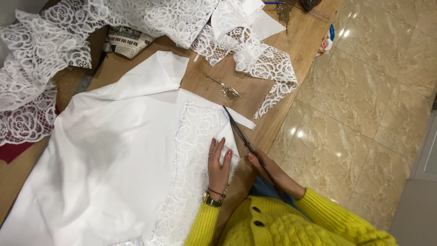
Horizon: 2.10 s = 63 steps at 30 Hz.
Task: Cutting out lace patterns from a larger piece of white fabric using large fabric scissors on a cutting table.
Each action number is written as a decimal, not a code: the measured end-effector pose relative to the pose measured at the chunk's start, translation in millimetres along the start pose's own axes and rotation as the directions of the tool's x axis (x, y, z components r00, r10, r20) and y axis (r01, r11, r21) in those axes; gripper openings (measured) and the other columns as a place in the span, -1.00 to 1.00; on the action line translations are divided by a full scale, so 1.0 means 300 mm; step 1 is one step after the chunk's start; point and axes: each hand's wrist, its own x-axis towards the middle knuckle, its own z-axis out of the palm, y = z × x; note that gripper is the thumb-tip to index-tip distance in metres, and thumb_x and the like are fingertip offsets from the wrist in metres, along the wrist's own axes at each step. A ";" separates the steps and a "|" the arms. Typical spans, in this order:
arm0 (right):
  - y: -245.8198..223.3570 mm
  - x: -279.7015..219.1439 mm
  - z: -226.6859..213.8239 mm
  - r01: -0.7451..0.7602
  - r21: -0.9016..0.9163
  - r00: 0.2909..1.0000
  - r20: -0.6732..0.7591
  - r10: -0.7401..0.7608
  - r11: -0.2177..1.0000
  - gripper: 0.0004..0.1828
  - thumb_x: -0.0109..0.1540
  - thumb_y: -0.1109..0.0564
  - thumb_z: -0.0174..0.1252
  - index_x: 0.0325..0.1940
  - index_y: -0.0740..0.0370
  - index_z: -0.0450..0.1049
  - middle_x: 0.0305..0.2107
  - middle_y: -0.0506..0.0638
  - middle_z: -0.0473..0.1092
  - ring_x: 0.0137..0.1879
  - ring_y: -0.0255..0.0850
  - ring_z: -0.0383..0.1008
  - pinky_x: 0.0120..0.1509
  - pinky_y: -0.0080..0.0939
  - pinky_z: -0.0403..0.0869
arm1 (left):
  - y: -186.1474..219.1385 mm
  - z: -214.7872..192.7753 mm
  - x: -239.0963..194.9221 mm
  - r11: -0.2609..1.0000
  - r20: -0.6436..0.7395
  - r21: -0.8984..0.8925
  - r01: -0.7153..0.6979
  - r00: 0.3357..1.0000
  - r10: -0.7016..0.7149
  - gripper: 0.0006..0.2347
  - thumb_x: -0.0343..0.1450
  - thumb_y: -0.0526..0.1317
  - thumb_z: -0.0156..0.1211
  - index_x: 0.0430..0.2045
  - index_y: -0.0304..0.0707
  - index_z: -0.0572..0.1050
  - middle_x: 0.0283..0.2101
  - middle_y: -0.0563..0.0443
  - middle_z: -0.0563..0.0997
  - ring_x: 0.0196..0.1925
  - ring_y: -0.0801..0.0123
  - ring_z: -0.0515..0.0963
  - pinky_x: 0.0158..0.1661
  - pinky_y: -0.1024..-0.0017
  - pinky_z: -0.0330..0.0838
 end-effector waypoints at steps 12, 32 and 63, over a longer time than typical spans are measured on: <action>-0.044 -0.034 0.010 -0.014 0.066 1.000 -0.017 0.015 0.998 -0.14 0.30 -0.60 -0.19 0.19 0.20 0.36 -0.09 0.50 0.45 0.10 0.26 0.47 0.17 0.15 0.42 | 0.011 -0.010 -0.010 1.000 0.003 -0.012 -0.014 1.000 0.014 -0.58 0.53 -0.10 0.05 0.29 -0.27 0.34 0.33 -0.24 0.38 0.51 -0.13 0.04 0.41 -0.04 -0.10; -0.285 -0.188 -0.242 0.125 0.060 0.956 0.261 -0.137 0.990 -0.36 0.41 -0.44 -0.40 -0.21 0.11 0.29 -0.50 -0.19 0.11 -0.47 -0.38 0.11 -0.39 -0.40 0.19 | 0.056 -0.005 0.005 0.991 -0.047 0.105 -0.077 0.996 0.082 -0.67 0.52 -0.15 0.10 0.16 -0.23 0.45 0.26 -0.24 0.43 0.48 -0.20 0.10 0.38 -0.09 -0.06; -0.352 0.140 -0.537 0.290 -0.268 0.840 0.532 -0.110 0.919 -0.36 0.35 -0.42 -0.26 0.06 0.12 0.38 -0.50 -0.04 0.24 -0.49 -0.34 0.17 -0.45 -0.36 0.20 | -0.108 -0.061 0.405 0.452 -0.220 0.884 0.119 0.959 0.178 -0.45 0.53 0.27 -0.27 0.43 0.23 0.08 0.56 0.05 -0.08 0.59 0.18 -0.16 0.41 -0.24 -0.54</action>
